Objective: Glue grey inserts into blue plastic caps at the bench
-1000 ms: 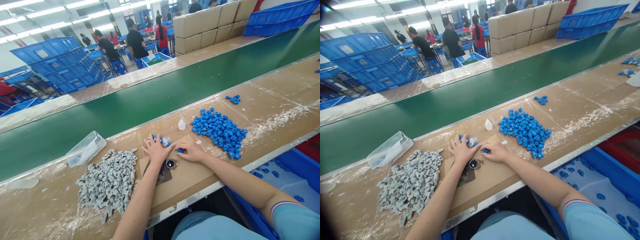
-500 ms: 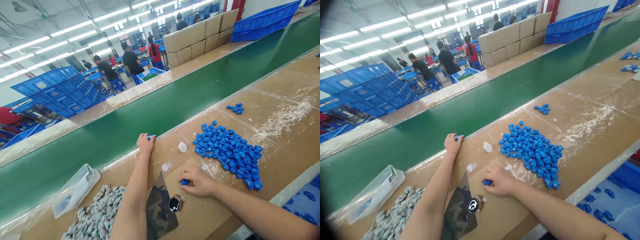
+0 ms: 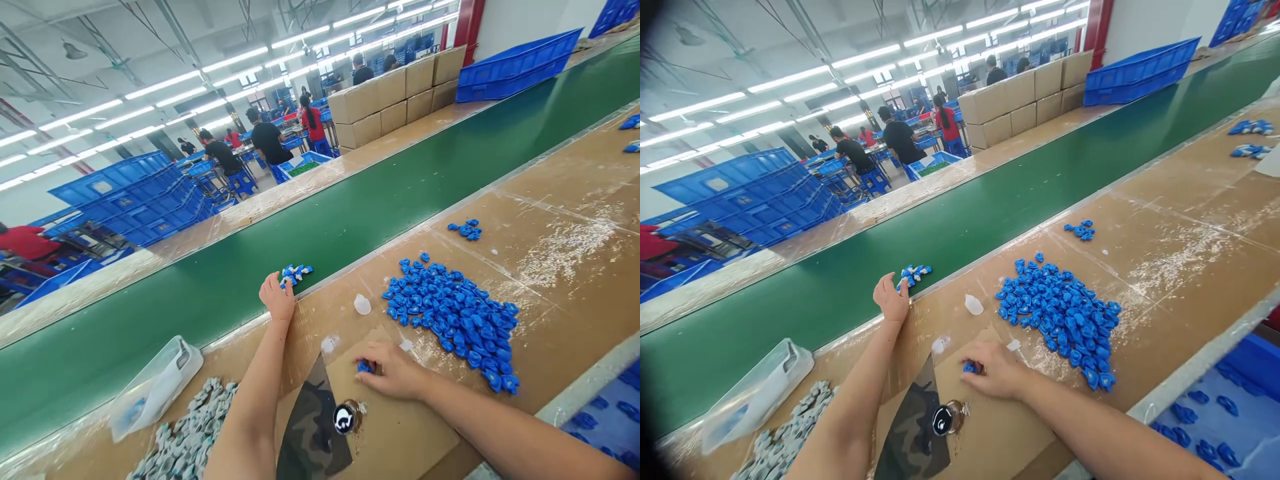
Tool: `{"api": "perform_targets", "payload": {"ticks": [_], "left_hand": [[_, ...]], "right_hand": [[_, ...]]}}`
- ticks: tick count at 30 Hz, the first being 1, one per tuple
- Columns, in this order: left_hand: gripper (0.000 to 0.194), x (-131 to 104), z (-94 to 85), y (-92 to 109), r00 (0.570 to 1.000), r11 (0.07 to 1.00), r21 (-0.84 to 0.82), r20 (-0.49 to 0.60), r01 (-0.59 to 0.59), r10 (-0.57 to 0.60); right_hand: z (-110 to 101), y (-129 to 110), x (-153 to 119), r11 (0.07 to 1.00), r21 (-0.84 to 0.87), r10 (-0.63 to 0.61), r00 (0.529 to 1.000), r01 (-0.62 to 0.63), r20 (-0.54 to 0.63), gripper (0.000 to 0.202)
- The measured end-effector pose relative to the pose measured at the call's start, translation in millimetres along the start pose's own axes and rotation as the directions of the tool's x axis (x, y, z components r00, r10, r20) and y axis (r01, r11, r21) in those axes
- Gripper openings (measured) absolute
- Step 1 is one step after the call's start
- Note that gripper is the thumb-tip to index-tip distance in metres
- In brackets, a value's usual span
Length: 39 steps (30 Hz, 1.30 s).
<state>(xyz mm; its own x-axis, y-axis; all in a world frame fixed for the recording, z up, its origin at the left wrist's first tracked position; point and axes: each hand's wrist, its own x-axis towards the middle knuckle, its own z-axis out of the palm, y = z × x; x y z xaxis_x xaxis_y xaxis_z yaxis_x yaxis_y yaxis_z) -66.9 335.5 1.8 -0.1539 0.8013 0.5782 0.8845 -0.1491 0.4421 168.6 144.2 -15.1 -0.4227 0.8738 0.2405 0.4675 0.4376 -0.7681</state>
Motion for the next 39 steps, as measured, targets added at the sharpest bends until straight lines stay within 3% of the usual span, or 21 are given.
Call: {"api": "perform_targets", "payload": {"ticks": [3,7,10,12,16,19,25,28,33,36,39], "left_hand": [[0.034,-29.2,-37.2,1.1,1.000,1.000,-0.006,-0.013,-0.001,0.000],[0.033,-91.5,-105.3,1.9,1.000,0.995,-0.098,0.005,-0.024,0.025],[0.033,-153.2,-155.2,0.3,0.990,0.976,-0.171,-0.012,0.137,-0.141],[0.033,-194.0,-181.4,-3.0,0.953,0.940,-0.185,-0.040,0.288,-0.300],[0.029,-251.4,-210.9,-10.3,0.900,0.905,-0.114,-0.110,0.409,-0.421],[0.023,-263.5,-214.2,-9.4,0.914,0.920,-0.047,-0.108,0.388,-0.391],[0.016,-245.2,-193.4,-1.9,0.967,0.957,0.139,-0.013,0.254,-0.255],[0.016,-238.6,-182.5,-3.8,0.969,0.944,0.244,0.053,0.222,-0.241],[0.014,-237.0,-175.1,-5.1,0.968,0.938,0.283,0.088,0.201,-0.234],[0.010,-235.9,-175.0,-2.2,0.970,0.937,0.293,0.091,0.192,-0.227],[0.012,-234.9,-174.5,1.1,0.972,0.941,0.284,0.092,0.182,-0.216]], "right_hand": [[-0.7,0.0,0.5,1.000,0.007,0.007,1.000,-0.007,-0.005,0.018],[-0.7,2.8,-0.6,0.999,0.038,0.003,1.000,-0.002,-0.022,0.020],[-1.1,5.4,-1.1,0.997,0.071,0.000,0.999,0.004,-0.047,0.020],[-1.9,6.9,-0.6,0.998,0.055,-0.015,0.998,0.018,-0.056,0.022],[-3.6,8.9,1.4,0.999,0.006,-0.036,0.996,0.037,-0.076,0.025],[-4.0,9.8,2.2,0.999,0.018,-0.032,0.995,0.034,-0.095,0.026],[-4.3,12.3,1.9,0.997,0.045,-0.049,0.988,0.056,-0.145,0.027],[-4.5,12.2,1.6,0.996,0.063,-0.050,0.986,0.061,-0.161,0.026],[-4.0,10.1,0.2,0.985,0.161,-0.032,0.989,0.056,-0.147,0.024],[-3.1,11.3,0.7,0.970,0.241,0.013,0.989,0.023,-0.146,0.023],[-1.6,14.0,2.1,0.914,0.400,0.140,0.979,-0.069,-0.150,0.024]]}}
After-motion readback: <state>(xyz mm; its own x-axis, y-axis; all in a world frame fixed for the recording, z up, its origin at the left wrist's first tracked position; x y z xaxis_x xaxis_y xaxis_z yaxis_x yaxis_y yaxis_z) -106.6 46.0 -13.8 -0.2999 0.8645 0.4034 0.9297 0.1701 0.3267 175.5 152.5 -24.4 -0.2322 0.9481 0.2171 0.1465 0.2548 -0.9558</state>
